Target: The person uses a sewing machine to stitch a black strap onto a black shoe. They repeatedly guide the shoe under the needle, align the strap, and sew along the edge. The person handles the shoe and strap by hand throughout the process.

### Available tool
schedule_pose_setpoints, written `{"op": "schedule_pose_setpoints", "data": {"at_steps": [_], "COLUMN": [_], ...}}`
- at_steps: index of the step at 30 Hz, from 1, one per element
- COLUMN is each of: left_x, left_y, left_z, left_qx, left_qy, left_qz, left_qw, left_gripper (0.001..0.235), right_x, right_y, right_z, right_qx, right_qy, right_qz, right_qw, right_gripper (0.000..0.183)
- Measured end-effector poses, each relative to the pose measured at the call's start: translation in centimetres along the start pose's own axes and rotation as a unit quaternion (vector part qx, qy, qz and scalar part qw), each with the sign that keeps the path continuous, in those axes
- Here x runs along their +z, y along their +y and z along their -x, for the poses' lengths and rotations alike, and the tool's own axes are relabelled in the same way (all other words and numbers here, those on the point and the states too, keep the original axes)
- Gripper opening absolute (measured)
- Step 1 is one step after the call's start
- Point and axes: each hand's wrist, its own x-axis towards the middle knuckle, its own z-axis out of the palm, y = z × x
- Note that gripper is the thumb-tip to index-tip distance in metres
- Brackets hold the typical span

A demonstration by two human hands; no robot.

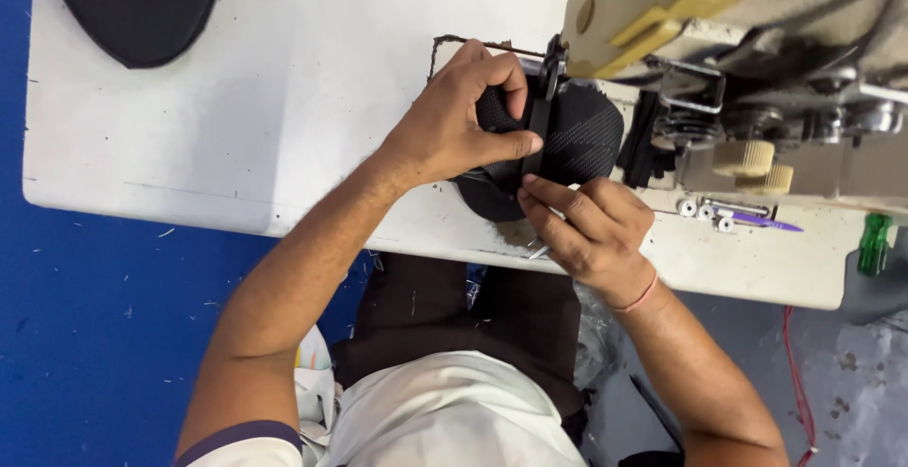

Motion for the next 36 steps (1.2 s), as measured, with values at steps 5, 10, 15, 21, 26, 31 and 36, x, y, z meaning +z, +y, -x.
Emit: {"op": "schedule_pose_setpoints", "data": {"at_steps": [5, 10, 15, 21, 26, 31, 36], "left_x": [-0.3, -0.6, -0.8, -1.2, -2.2, -3.0, -4.2], "left_y": [-1.3, -0.9, -1.3, -0.9, -1.8, -3.2, -2.2], "left_z": [-1.0, -2.3, -1.8, -3.0, -5.2, -8.6, -10.9], "left_qx": [0.063, 0.062, 0.079, 0.026, 0.096, 0.013, -0.013], "left_qy": [0.015, 0.006, 0.002, 0.006, -0.016, -0.110, -0.215], "left_qz": [-0.039, -0.063, -0.092, -0.090, -0.057, 0.056, 0.158], "left_qw": [0.997, 0.996, 0.993, 0.996, 0.994, 0.992, 0.964], "left_gripper": [0.037, 0.034, 0.037, 0.040, 0.038, 0.020, 0.013], "right_x": [0.1, 0.2, 1.5, 2.2, 2.7, 2.8, 2.4], "right_y": [1.1, 1.6, 0.8, 2.0, 3.1, 3.6, 3.3], "right_z": [-0.6, -0.6, 0.2, -0.2, -1.0, -0.9, -1.2], "right_qx": [0.023, 0.030, 0.050, 0.063, 0.070, 0.080, 0.086], "right_qy": [-0.019, -0.021, 0.017, 0.028, 0.038, 0.045, 0.032], "right_qz": [-0.037, -0.027, -0.018, -0.039, -0.038, -0.038, -0.054], "right_qw": [0.999, 0.999, 0.998, 0.997, 0.996, 0.995, 0.994], "right_gripper": [0.018, 0.020, 0.013, 0.014, 0.011, 0.012, 0.019]}}
